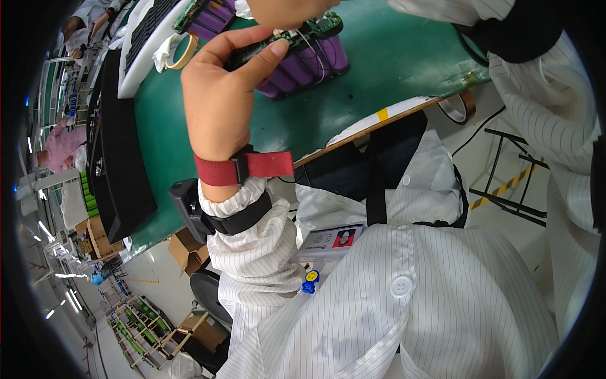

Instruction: Assembling electronic components by attaching a PCB to a battery pack and securing it with tape.

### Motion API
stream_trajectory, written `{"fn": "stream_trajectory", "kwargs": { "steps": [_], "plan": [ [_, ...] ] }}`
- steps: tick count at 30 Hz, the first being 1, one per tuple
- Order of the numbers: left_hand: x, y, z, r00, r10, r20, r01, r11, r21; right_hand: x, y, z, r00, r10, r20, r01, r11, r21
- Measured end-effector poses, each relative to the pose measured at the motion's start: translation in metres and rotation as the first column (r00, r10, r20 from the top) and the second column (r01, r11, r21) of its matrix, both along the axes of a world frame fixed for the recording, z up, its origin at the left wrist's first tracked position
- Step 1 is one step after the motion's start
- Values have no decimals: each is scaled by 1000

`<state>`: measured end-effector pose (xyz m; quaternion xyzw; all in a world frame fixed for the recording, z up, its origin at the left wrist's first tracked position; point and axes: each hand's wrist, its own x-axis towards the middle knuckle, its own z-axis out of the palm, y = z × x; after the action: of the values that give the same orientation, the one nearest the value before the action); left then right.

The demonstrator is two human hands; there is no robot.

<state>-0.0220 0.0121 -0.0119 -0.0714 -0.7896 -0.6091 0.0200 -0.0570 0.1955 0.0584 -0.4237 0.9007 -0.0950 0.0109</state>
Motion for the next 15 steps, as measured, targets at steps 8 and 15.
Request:
{"fn": "stream_trajectory", "kwargs": {
  "steps": [8,15],
  "plan": [
    [0,-1,-1,1000,-6,-4,6,1000,8,1,2,1,1000,-8,14,8,1000,7],
    [3,-1,-2,1000,14,-21,-14,1000,-20,7,3,1,999,-10,47,9,1000,15]
  ]
}}
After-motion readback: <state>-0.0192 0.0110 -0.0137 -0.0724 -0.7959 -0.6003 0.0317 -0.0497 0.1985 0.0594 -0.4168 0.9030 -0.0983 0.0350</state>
